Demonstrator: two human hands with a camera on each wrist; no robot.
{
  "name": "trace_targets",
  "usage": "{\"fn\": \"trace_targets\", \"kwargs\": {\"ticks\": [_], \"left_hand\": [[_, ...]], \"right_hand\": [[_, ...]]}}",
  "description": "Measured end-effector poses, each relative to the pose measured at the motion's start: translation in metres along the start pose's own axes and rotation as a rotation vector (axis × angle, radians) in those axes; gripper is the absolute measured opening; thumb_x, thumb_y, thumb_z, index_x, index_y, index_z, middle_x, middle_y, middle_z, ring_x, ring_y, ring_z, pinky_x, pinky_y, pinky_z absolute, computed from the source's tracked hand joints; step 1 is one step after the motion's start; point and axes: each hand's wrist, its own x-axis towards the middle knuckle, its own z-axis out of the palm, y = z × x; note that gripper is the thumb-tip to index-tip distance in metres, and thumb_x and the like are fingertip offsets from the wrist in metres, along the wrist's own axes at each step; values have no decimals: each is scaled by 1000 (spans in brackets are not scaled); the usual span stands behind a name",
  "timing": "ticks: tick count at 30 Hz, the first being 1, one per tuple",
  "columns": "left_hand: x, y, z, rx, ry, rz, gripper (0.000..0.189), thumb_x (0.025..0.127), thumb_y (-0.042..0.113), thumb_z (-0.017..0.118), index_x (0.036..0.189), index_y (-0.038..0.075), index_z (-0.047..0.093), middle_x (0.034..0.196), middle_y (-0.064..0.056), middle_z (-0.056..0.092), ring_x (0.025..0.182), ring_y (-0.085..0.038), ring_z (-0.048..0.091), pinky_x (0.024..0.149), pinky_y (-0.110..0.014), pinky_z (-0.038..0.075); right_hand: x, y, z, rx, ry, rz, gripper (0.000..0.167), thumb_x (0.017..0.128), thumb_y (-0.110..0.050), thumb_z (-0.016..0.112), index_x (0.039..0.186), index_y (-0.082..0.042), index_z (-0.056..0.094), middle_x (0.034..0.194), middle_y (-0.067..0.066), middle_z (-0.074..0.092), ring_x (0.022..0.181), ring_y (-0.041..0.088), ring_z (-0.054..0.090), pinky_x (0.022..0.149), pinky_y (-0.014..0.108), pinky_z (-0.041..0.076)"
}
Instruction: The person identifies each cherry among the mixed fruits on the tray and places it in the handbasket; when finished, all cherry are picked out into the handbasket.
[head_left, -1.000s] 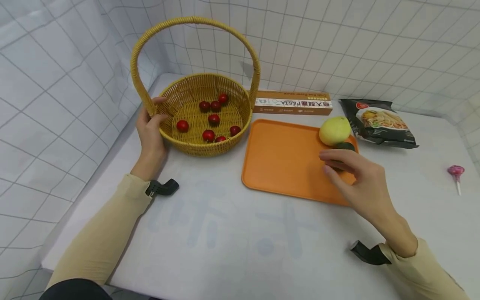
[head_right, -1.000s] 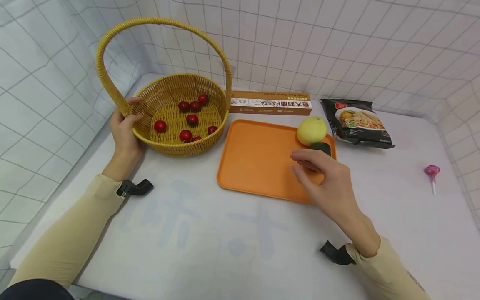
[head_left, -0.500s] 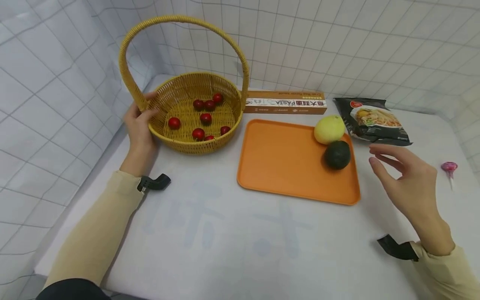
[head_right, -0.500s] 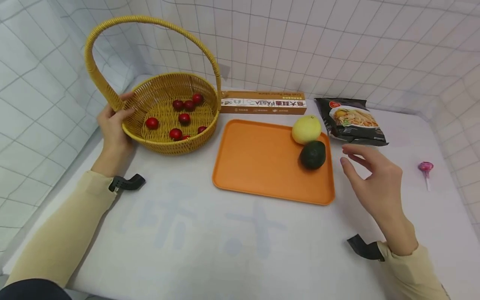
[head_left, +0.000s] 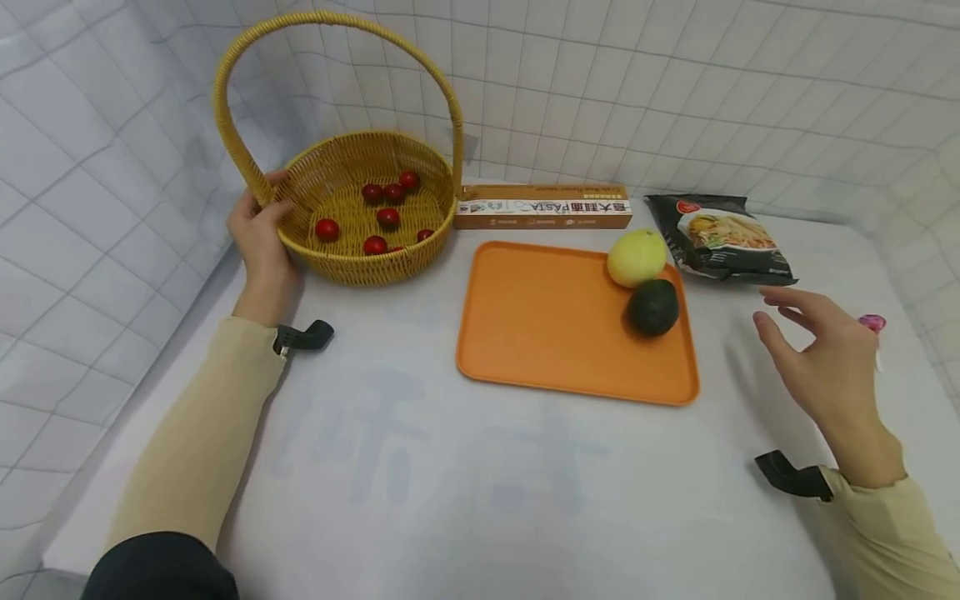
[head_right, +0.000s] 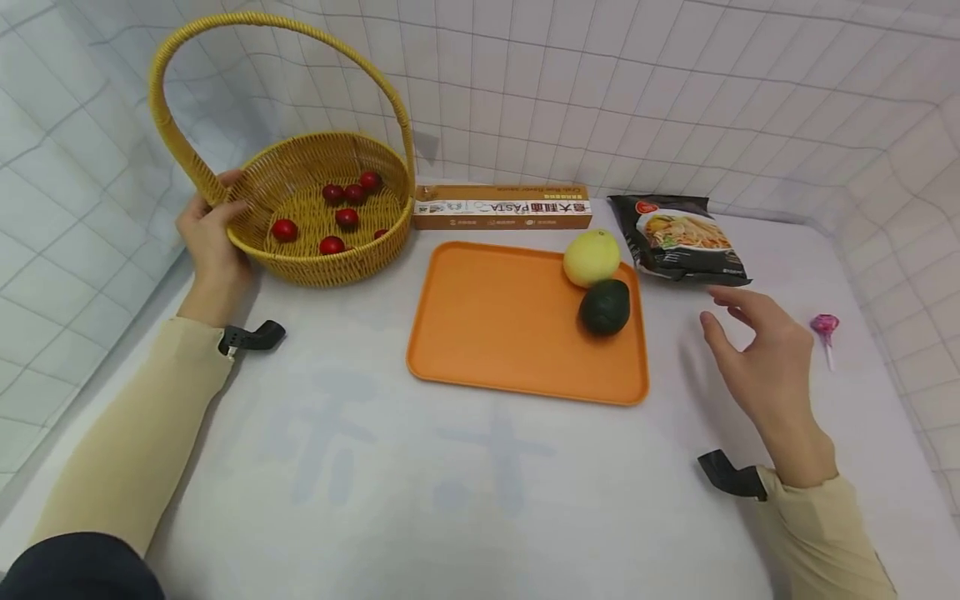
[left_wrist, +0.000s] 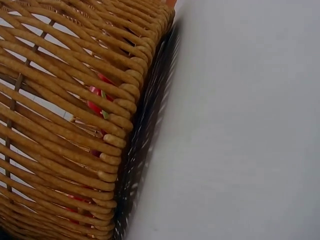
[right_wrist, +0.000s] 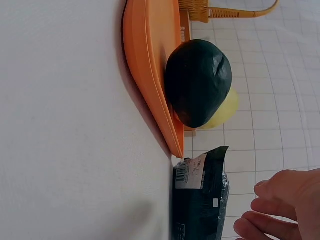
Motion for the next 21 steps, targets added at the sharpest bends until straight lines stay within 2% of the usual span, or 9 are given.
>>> {"fn": "trace_targets", "kwargs": {"ticks": [4, 8, 10, 12, 15, 17, 21], "left_hand": [[13, 1, 0, 7, 9, 15, 43, 88, -16, 56, 121, 3, 77, 129, -5, 68, 116, -13, 58, 96, -21, 46], [15, -3, -2, -51, 10, -33, 42, 91, -15, 58, 124, 4, 76, 136, -3, 65, 118, -12, 58, 101, -22, 43], [14, -7, -3, -91, -12, -68, 43, 93, -12, 60, 130, 6, 74, 141, -2, 63, 120, -11, 57, 105, -23, 41], [12, -10, -2, -118, -55, -99, 46, 96, -7, 61, 138, 10, 70, 146, 1, 60, 127, -11, 56, 111, -24, 38], [5, -15, 0, -92, -125, -114, 53, 100, 2, 63, 149, 20, 61, 153, 5, 56, 139, -10, 50, 117, -22, 32], [-3, -16, 1, -35, -161, -105, 55, 102, 9, 63, 154, 24, 55, 157, 6, 52, 146, -10, 43, 121, -22, 28], [-20, -17, -4, 69, -183, -83, 60, 106, 25, 61, 162, 29, 41, 162, 5, 45, 151, -10, 37, 124, -23, 23]], "right_hand": [[1, 1, 5, -14, 3, -2, 35, 89, -4, 79, 124, -4, 76, 117, 24, 76, 103, -36, 46, 91, -1, 31], [2, 3, 6, -37, 3, -22, 38, 88, -5, 79, 126, -5, 75, 120, 23, 75, 103, -36, 43, 90, 0, 29], [2, 5, 5, -58, -5, -29, 39, 88, -6, 79, 127, -5, 75, 121, 24, 74, 110, -17, 60, 89, -1, 28], [1, 7, 3, -78, -12, -30, 40, 89, -8, 79, 129, -5, 74, 123, 25, 73, 111, 8, 69, 90, -1, 26], [-2, 12, -1, -100, -22, -23, 43, 89, -9, 79, 131, -4, 72, 124, 27, 72, 104, 46, 66, 90, -1, 24], [-5, 14, -3, -107, -23, -15, 45, 90, -10, 79, 133, -4, 71, 125, 27, 71, 105, 46, 64, 91, 0, 23], [-11, 16, -4, -109, -34, 3, 50, 91, -11, 78, 139, -5, 67, 129, 28, 69, 109, 47, 62, 92, 2, 21]]}}
